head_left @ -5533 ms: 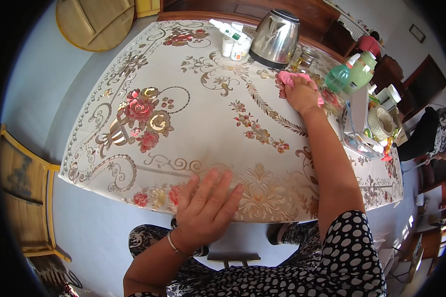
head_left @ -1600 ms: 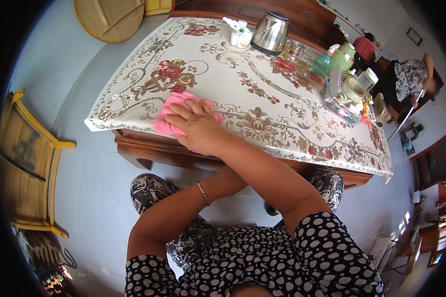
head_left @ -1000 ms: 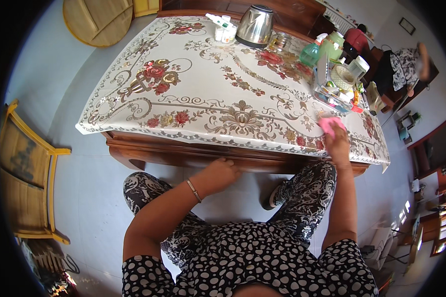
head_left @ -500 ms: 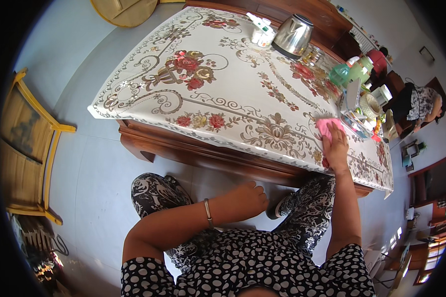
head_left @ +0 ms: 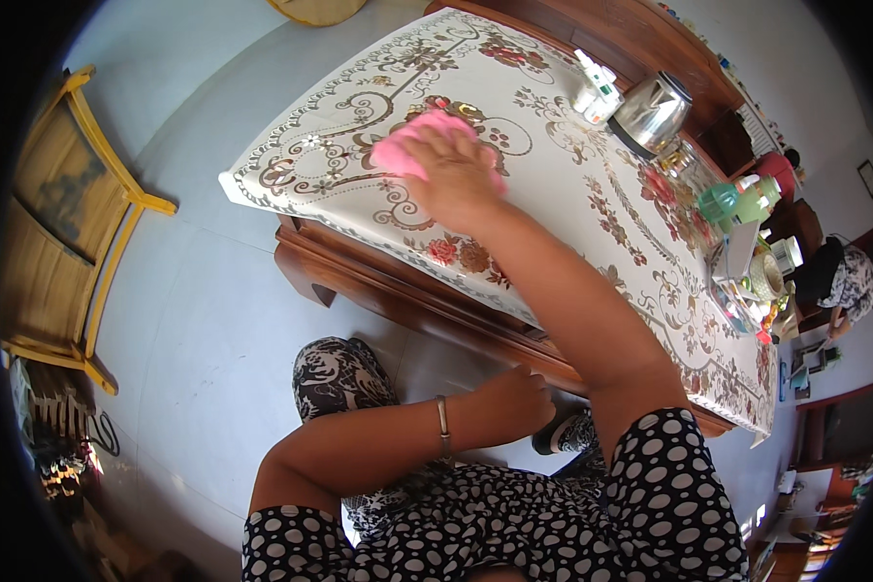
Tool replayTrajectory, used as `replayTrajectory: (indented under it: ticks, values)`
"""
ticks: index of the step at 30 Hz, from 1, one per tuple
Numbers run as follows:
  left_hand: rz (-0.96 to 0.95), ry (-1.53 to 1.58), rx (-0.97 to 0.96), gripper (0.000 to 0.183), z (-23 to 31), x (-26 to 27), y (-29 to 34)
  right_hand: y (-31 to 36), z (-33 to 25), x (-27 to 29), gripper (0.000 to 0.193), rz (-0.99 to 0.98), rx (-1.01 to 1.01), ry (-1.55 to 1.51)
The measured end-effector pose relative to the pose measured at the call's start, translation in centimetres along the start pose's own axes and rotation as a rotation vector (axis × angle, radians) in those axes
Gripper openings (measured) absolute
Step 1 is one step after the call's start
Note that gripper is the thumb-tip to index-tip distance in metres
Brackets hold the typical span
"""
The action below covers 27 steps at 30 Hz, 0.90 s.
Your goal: The person wipes a dining table covered with a floral tablecloth using a pink cloth. They move items like a kettle and a tray aside to clean underneath and then wipe the entire surface.
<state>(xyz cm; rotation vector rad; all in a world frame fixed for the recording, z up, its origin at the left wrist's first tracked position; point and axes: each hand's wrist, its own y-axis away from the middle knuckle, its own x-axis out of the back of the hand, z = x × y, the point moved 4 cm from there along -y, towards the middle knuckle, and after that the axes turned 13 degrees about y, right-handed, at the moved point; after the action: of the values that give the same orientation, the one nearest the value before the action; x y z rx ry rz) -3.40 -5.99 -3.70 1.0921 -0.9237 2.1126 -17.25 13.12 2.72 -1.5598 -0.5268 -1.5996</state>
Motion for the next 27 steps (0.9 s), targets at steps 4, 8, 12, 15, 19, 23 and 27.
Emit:
replayTrajectory:
  ticks: [4, 8, 12, 15, 19, 23, 27]
  values:
    - [0.022, 0.130, 0.078, 0.011, -1.5, -0.2, -0.7, -5.8, -9.4, -0.2, 0.052, 0.071, 0.189, -0.140]
    - [0.319, 0.423, 0.115, 0.014, -2.8, 1.1, -0.3, -9.2, -14.4, -0.4, 0.050, 0.041, 0.227, -0.188]
    - [0.447, 0.509, 0.098, 0.019, -3.7, 2.1, -0.5, -9.3, -12.4, -0.4, 0.050, 0.028, 0.284, -0.244]
    - [0.514, 0.429, 0.064, 0.023, -4.1, 1.8, -1.1, -8.7, -7.1, -0.5, 0.052, -0.064, 0.154, -0.165]
    - [0.261, 0.277, 0.224, 0.029, -5.7, -1.1, -2.0, -5.7, 3.8, -2.2, 0.053, 0.002, -0.057, -0.124]
    - [-0.215, 0.013, 0.298, 0.026, -5.8, -2.6, -2.3, 1.1, 14.6, -2.2, 0.054, -0.068, -0.335, 0.100]
    - [-0.186, 0.016, 0.278, 0.026, -6.2, -4.1, -2.2, 9.4, 22.6, -1.3, 0.053, -0.040, -0.514, 0.095]
